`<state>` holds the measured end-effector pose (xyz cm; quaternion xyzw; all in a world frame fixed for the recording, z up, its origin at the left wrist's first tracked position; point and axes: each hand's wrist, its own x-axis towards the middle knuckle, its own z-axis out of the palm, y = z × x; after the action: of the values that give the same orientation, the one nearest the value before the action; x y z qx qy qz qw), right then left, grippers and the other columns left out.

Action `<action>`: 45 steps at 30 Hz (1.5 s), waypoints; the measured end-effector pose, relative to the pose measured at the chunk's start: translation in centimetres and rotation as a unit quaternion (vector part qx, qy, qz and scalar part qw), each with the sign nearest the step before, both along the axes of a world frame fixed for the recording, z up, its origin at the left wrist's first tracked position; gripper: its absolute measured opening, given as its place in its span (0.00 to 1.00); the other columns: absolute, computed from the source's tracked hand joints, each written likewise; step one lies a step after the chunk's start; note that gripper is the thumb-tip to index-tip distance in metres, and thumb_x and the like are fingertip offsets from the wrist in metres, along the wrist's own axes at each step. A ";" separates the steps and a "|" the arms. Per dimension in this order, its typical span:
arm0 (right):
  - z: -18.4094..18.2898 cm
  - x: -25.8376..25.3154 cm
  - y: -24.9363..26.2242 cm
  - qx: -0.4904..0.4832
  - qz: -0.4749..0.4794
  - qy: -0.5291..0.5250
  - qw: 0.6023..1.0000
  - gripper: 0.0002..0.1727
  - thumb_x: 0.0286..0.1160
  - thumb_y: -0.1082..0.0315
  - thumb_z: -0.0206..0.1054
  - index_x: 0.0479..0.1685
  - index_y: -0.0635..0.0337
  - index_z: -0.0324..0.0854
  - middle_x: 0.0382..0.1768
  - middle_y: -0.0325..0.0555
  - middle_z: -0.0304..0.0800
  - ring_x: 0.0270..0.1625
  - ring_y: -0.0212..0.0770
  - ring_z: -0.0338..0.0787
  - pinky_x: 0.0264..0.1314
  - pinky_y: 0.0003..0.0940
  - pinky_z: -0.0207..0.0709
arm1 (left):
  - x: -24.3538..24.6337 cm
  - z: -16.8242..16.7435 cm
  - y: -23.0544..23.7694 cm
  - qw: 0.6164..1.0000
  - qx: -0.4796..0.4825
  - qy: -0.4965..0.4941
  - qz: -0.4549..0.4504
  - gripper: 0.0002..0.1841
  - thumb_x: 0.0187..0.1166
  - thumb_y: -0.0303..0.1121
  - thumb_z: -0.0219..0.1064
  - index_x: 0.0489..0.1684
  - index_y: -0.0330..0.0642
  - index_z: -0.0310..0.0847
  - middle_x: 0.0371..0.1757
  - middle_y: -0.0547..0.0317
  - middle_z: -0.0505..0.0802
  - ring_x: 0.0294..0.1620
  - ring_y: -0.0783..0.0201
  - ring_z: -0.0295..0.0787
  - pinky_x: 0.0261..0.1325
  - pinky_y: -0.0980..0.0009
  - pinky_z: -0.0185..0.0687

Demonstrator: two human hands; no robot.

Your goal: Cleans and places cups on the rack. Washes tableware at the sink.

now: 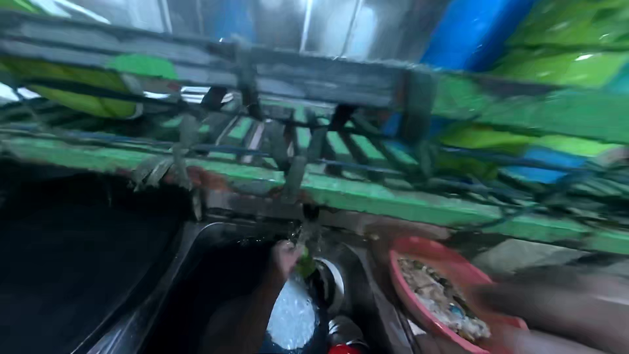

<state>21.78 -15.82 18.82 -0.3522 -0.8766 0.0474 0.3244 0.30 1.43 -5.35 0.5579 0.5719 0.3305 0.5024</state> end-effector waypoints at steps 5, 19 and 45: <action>-15.8 -1.9 8.5 -0.475 -0.212 0.164 0.838 0.50 0.77 0.54 0.70 0.96 0.55 0.44 0.85 0.58 0.69 0.76 0.51 0.83 0.74 0.49 0.80 | 2.3 2.5 -1.0 0.987 -0.041 -0.154 -0.034 0.20 0.86 0.43 0.66 0.60 0.31 0.85 0.61 0.42 0.90 0.65 0.55 0.86 0.72 0.54 0.78; -19.2 -11.4 19.5 -0.618 -0.231 0.411 0.629 0.20 0.98 0.65 0.39 0.76 0.66 0.66 0.56 0.58 0.82 0.48 0.48 0.90 0.43 0.43 0.88 | -2.8 -12.2 -4.2 0.977 -0.160 0.132 -0.047 0.52 0.77 0.40 0.73 0.97 0.40 0.35 0.93 0.41 0.59 0.93 0.49 0.57 0.93 0.54 0.53; -18.8 -11.6 17.4 -0.538 -0.209 0.115 0.809 0.29 0.77 0.67 0.75 0.78 0.59 0.74 0.65 0.60 0.86 0.63 0.52 0.89 0.67 0.52 0.82 | -4.1 -11.7 -8.4 0.952 -0.138 0.202 -0.183 0.34 0.82 0.49 0.68 0.87 0.45 0.68 0.82 0.39 0.77 0.82 0.40 0.74 0.83 0.40 0.67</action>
<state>10.19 1.60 -0.02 -0.6369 -0.5724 0.4827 0.1838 -3.79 -7.00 -17.03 0.6334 0.5895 0.0309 0.5003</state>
